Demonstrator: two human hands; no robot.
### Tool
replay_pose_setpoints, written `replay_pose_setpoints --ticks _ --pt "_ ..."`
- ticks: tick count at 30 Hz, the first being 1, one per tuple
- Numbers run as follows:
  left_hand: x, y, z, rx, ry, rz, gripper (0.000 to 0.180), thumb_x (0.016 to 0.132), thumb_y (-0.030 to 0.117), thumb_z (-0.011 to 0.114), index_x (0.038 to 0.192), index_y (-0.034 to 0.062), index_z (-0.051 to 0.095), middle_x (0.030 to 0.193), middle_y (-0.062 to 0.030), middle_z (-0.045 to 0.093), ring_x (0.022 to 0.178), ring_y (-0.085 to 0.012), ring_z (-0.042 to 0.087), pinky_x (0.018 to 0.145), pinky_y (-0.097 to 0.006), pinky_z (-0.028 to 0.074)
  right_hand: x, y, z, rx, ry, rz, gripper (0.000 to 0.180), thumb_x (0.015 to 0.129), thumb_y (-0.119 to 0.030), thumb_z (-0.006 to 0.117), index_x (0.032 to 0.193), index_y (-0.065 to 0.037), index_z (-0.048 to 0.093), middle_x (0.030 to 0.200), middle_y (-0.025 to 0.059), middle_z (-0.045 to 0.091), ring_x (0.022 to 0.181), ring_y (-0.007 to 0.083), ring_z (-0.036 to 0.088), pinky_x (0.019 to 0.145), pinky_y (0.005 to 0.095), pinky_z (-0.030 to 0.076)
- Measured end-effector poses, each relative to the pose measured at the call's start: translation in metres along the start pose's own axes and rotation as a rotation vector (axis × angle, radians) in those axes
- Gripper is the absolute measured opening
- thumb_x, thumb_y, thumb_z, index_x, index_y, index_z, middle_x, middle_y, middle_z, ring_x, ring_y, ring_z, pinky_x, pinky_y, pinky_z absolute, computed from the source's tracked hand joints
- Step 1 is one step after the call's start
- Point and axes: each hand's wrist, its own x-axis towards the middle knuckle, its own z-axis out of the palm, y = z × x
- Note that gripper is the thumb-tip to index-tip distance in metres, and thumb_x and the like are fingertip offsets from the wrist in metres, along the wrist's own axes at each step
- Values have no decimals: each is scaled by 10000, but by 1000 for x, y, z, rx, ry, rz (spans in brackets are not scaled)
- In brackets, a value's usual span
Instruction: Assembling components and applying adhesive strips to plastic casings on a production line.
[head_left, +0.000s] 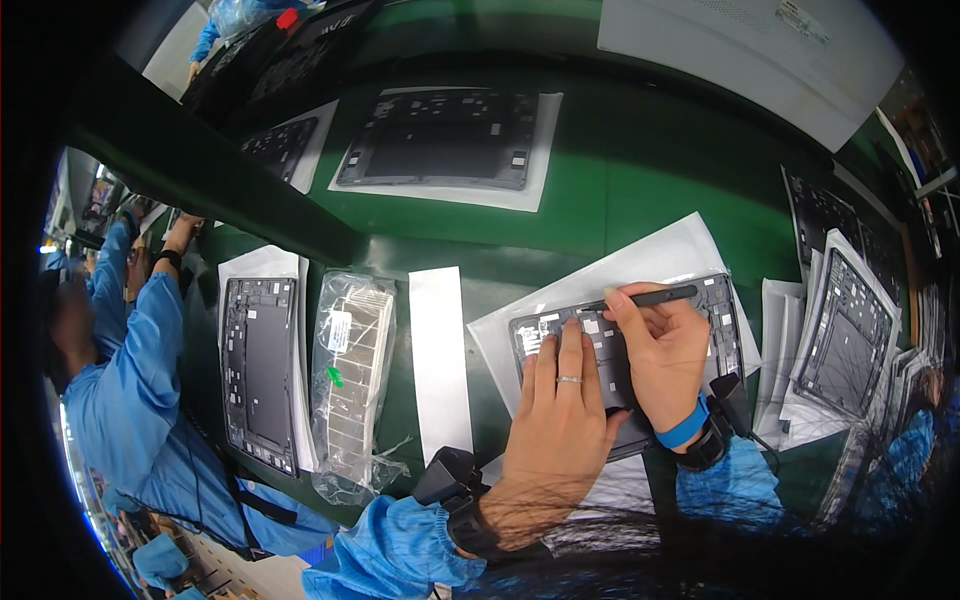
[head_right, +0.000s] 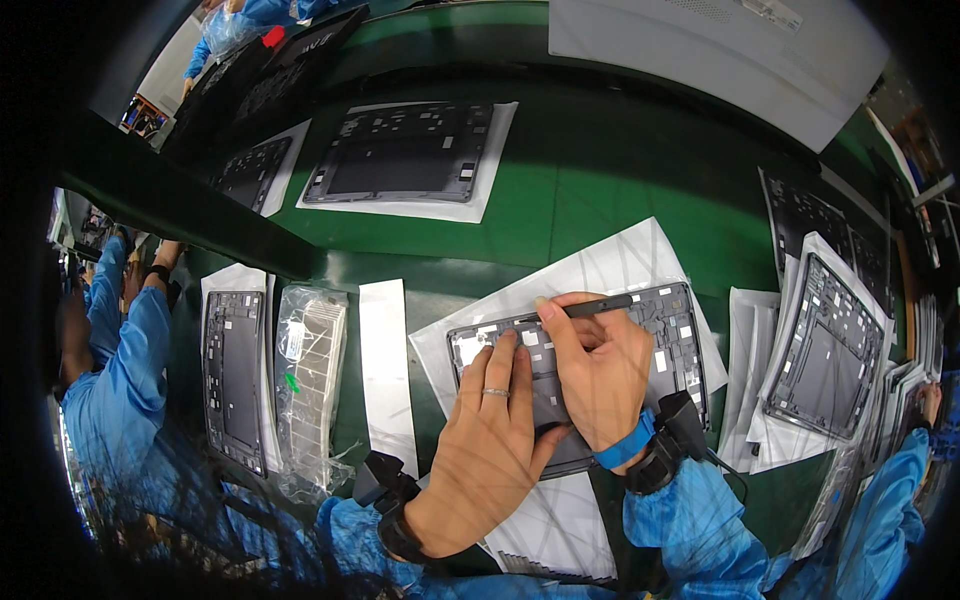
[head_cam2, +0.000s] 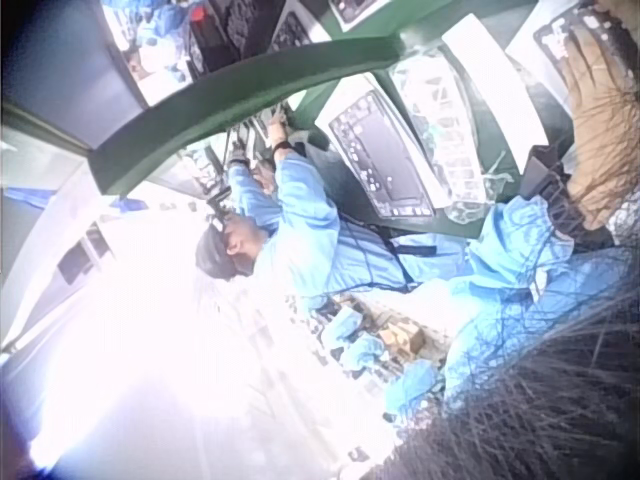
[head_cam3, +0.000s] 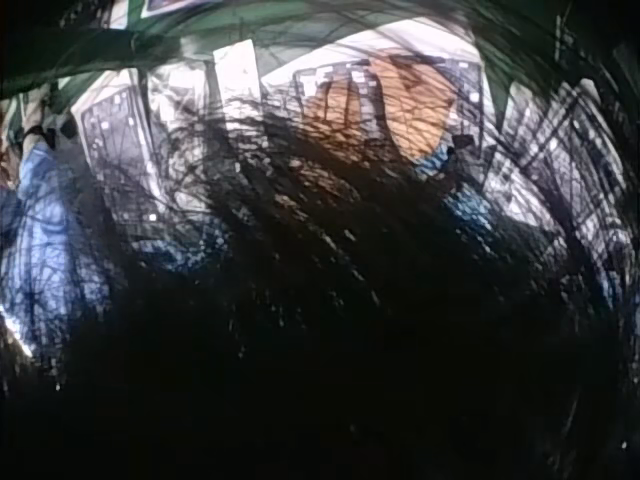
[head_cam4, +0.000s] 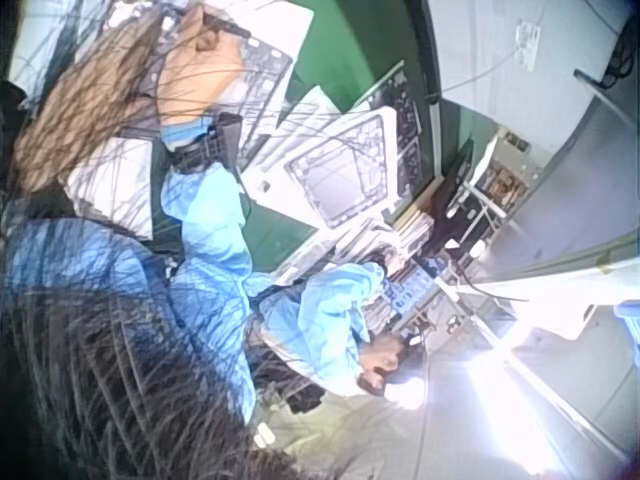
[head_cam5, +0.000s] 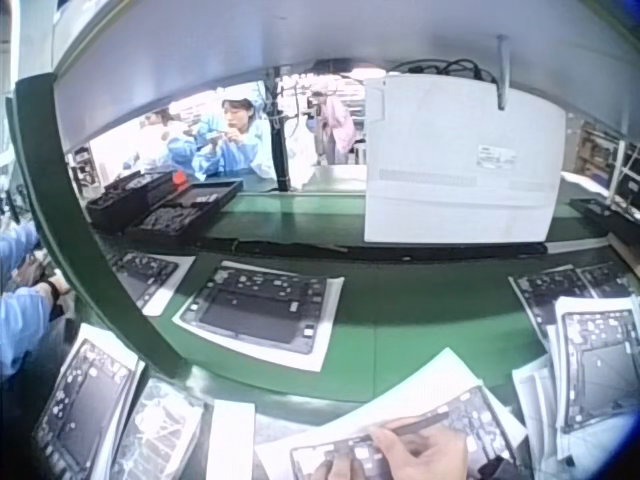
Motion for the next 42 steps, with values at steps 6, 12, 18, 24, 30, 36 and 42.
replay_pose_setpoints --ticks 6,12,18,24,30,36,42 --pt "-6 0 -6 20 18 -26 877 892 370 802 1488 -170 451 1579 -307 391 1423 -457 425 1193 -476 430 -4 -3 6 -1 -15 -11 211 961 -144 822 1044 34 746 838 118 786 763 127 743 698 262 584" --pt "-2 -1 2 96 51 -12 935 858 423 811 1563 -66 439 1594 -209 438 1352 -404 490 1167 -508 407 -6 2 3 17 8 -20 207 961 -155 820 1026 28 749 833 118 787 748 127 740 684 268 571" --pt "6 -9 -11 37 70 16 835 883 328 793 1550 -44 456 1530 -197 503 1328 -398 513 1177 -495 406 -10 -18 -5 88 -10 -13 217 944 -108 827 1093 20 736 953 112 772 920 134 744 761 276 570" --pt "-103 -24 -50 -41 -49 -114 818 832 350 845 1485 -37 541 1587 -243 443 1433 -471 471 1192 -574 415 -59 -51 -26 -56 -708 -5 181 935 -50 813 1086 11 735 1078 126 762 910 204 774 785 315 618" --pt "-151 -22 -8 -106 21 -224 964 810 526 862 1590 108 479 1709 -252 299 1561 -502 293 1227 -719 240 -52 -43 1 -250 -1145 -153 201 914 -144 823 1018 4 736 833 163 726 755 307 741 668 379 572" --pt "-149 -27 -11 -75 11 -206 908 783 563 871 1543 186 548 1720 -249 283 1574 -509 264 1232 -727 217 -45 -53 13 -451 -1303 -196 194 916 -150 794 970 23 724 823 194 718 717 371 699 668 420 552" --pt "-148 -30 -11 -9 23 -166 988 776 528 880 1593 126 495 1707 -283 291 1557 -515 306 1218 -728 245 -33 -53 30 -540 -1452 -387 214 907 -204 830 993 -20 763 819 162 710 703 278 712 642 370 541"
